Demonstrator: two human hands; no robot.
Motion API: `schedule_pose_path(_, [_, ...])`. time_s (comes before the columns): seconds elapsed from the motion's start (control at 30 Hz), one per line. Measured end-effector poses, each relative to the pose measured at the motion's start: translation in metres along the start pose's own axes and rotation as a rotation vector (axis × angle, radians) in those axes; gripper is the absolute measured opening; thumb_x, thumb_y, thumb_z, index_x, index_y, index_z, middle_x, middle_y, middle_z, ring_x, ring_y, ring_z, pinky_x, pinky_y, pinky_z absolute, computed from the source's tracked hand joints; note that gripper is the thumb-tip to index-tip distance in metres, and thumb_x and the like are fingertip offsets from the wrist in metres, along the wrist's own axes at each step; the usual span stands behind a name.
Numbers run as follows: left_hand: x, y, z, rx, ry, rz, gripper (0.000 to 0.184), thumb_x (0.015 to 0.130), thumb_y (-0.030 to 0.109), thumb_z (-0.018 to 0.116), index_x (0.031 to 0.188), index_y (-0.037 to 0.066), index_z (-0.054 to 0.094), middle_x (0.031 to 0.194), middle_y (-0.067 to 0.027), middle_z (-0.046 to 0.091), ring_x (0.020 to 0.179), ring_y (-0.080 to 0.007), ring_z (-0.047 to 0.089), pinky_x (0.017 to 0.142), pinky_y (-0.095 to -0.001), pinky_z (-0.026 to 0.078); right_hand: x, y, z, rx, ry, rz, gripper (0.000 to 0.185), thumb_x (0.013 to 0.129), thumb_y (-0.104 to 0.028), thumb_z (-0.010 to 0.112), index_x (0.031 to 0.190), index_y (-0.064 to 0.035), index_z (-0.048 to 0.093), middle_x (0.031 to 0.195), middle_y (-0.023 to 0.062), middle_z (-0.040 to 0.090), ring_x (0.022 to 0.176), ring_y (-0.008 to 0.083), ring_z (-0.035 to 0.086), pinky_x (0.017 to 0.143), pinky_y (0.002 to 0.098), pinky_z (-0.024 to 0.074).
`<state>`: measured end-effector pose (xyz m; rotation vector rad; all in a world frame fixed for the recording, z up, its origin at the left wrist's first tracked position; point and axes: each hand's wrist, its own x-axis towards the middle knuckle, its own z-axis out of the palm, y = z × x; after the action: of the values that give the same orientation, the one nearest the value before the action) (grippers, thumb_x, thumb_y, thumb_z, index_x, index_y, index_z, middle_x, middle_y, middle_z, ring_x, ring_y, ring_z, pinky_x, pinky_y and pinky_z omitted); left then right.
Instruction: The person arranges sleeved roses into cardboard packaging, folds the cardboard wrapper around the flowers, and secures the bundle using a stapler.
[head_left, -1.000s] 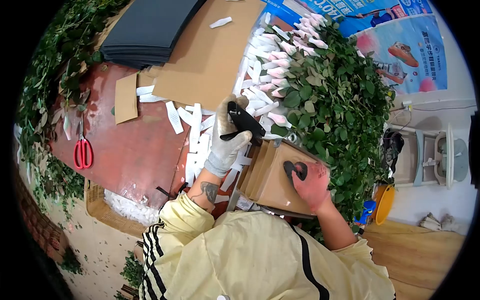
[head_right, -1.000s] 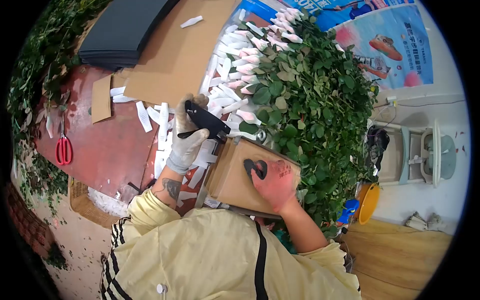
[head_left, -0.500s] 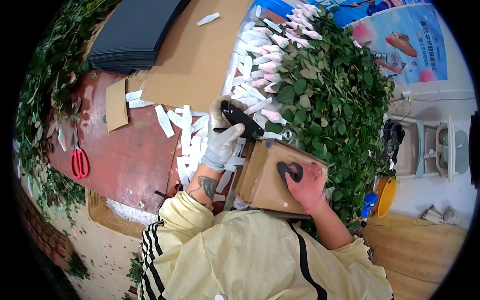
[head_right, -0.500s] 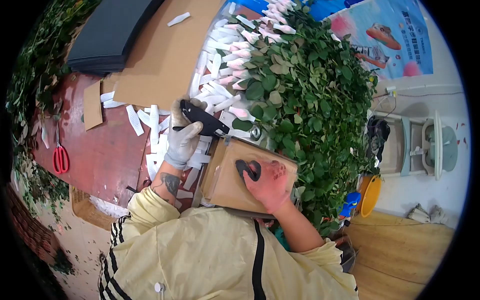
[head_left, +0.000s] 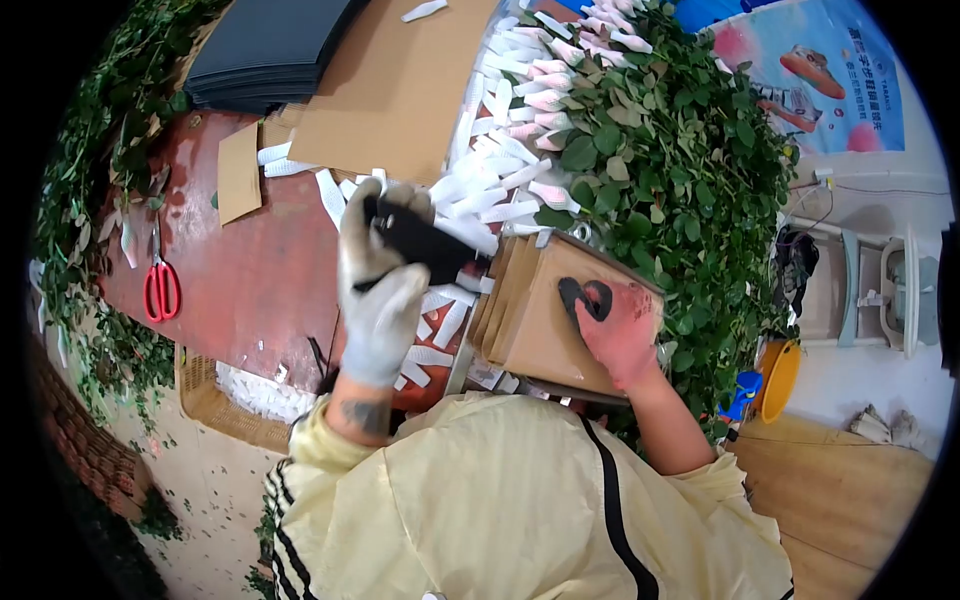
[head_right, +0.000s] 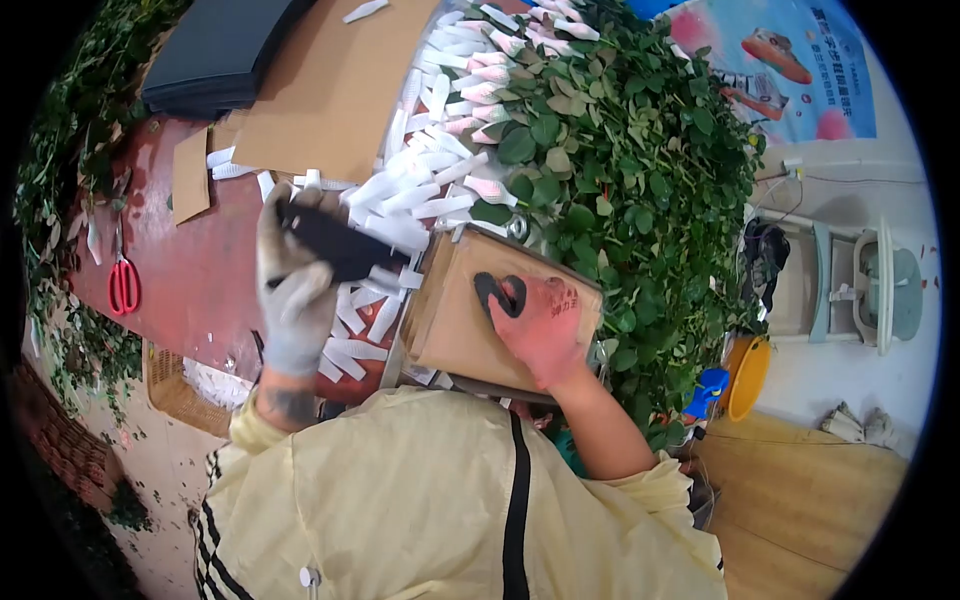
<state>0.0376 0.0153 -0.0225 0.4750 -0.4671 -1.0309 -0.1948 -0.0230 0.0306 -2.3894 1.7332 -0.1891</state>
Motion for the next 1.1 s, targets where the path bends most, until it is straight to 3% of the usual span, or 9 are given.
schedule_pose_path(0.1, [-0.046, 0.026, 0.003, 0.107, -0.013, -0.107, 0.086, 0.072, 0.013, 0.074, 0.140, 0.003, 0.022, 0.128, -0.0131, 0.041, 0.123, -0.0252, 0.038, 0.105, -0.0398, 0.030, 0.002, -0.004, -0.004, 0.042, -0.044, 0.040, 0.022, 0.072, -0.027, 0.066, 0.080, -0.0060, 0.062, 0.075, 0.0079, 0.063, 0.073, 0.0291, 0.057, 0.070, 0.0380, 0.0440])
schedule_pose_path(0.2, [-0.076, 0.017, 0.004, 0.012, 0.092, -0.135, 0.088, 0.070, 0.006, 0.071, 0.142, 0.008, 0.020, 0.133, -0.0119, 0.039, 0.128, -0.0247, 0.035, 0.105, -0.0395, 0.030, 0.001, 0.002, 0.002, 0.007, 0.007, -0.022, 0.022, 0.073, -0.027, 0.066, 0.079, -0.0059, 0.062, 0.075, 0.0081, 0.063, 0.073, 0.0287, 0.057, 0.071, 0.0377, 0.0443])
schedule_pose_path(0.33, [-0.085, 0.012, 0.009, 0.017, 0.158, -0.159, 0.088, 0.071, 0.008, 0.069, 0.143, 0.009, 0.019, 0.135, -0.0111, 0.037, 0.128, -0.0277, 0.036, 0.107, -0.0427, 0.028, -0.001, 0.005, 0.005, 0.027, 0.044, -0.030, 0.021, 0.074, -0.027, 0.065, 0.076, -0.0061, 0.062, 0.074, 0.0097, 0.063, 0.074, 0.0300, 0.058, 0.069, 0.0388, 0.0445])
schedule_pose_path(0.6, [-0.083, 0.002, 0.000, -0.117, 0.138, -0.077, 0.086, 0.072, 0.004, 0.064, 0.144, 0.012, 0.018, 0.136, -0.0098, 0.037, 0.130, -0.0286, 0.034, 0.107, -0.0450, 0.030, -0.002, -0.006, -0.003, -0.011, 0.062, -0.051, 0.019, 0.075, -0.023, 0.065, 0.077, -0.0049, 0.063, 0.075, 0.0114, 0.063, 0.073, 0.0307, 0.059, 0.069, 0.0386, 0.0466])
schedule_pose_path(0.67, [-0.085, 0.002, 0.001, -0.119, 0.156, -0.068, 0.086, 0.071, 0.005, 0.064, 0.144, 0.012, 0.019, 0.136, -0.0100, 0.037, 0.130, -0.0287, 0.034, 0.108, -0.0452, 0.029, -0.001, -0.006, -0.004, -0.021, 0.031, -0.039, 0.017, 0.074, -0.020, 0.066, 0.080, -0.0036, 0.065, 0.077, 0.0121, 0.064, 0.073, 0.0307, 0.060, 0.069, 0.0377, 0.0484])
schedule_pose_path(0.77, [-0.086, 0.005, 0.006, -0.098, 0.138, -0.039, 0.086, 0.071, 0.005, 0.065, 0.143, 0.011, 0.018, 0.136, -0.0105, 0.037, 0.130, -0.0290, 0.034, 0.108, -0.0452, 0.029, -0.001, -0.005, -0.002, 0.021, 0.057, -0.058, 0.021, 0.074, -0.028, 0.064, 0.073, -0.0069, 0.062, 0.071, 0.0110, 0.062, 0.071, 0.0309, 0.059, 0.067, 0.0399, 0.0450])
schedule_pose_path(0.83, [-0.087, 0.011, 0.011, 0.031, 0.083, -0.048, 0.089, 0.072, 0.011, 0.070, 0.143, 0.010, 0.017, 0.135, -0.0115, 0.036, 0.129, -0.0286, 0.035, 0.108, -0.0440, 0.028, -0.001, -0.013, -0.009, -0.031, -0.032, 0.026, 0.019, 0.075, -0.021, 0.066, 0.081, -0.0036, 0.065, 0.077, 0.0120, 0.064, 0.072, 0.0297, 0.060, 0.067, 0.0358, 0.0481])
schedule_pose_path(0.97, [-0.095, 0.007, 0.021, 0.181, 0.045, -0.031, 0.095, 0.071, 0.023, 0.079, 0.143, 0.008, 0.018, 0.133, -0.0125, 0.037, 0.127, -0.0266, 0.036, 0.108, -0.0422, 0.028, -0.002, -0.009, -0.006, -0.029, 0.013, -0.017, 0.020, 0.075, -0.022, 0.066, 0.081, -0.0035, 0.065, 0.076, 0.0118, 0.064, 0.071, 0.0289, 0.060, 0.065, 0.0353, 0.0476])
schedule_pose_path(1.1, [-0.088, 0.004, 0.019, 0.093, 0.038, -0.030, 0.090, 0.070, 0.014, 0.075, 0.142, 0.008, 0.020, 0.131, -0.0115, 0.040, 0.126, -0.0269, 0.038, 0.108, -0.0433, 0.029, -0.001, -0.006, -0.003, -0.027, 0.013, -0.013, 0.021, 0.075, -0.024, 0.066, 0.082, -0.0036, 0.065, 0.075, 0.0110, 0.064, 0.070, 0.0282, 0.060, 0.065, 0.0352, 0.0477])
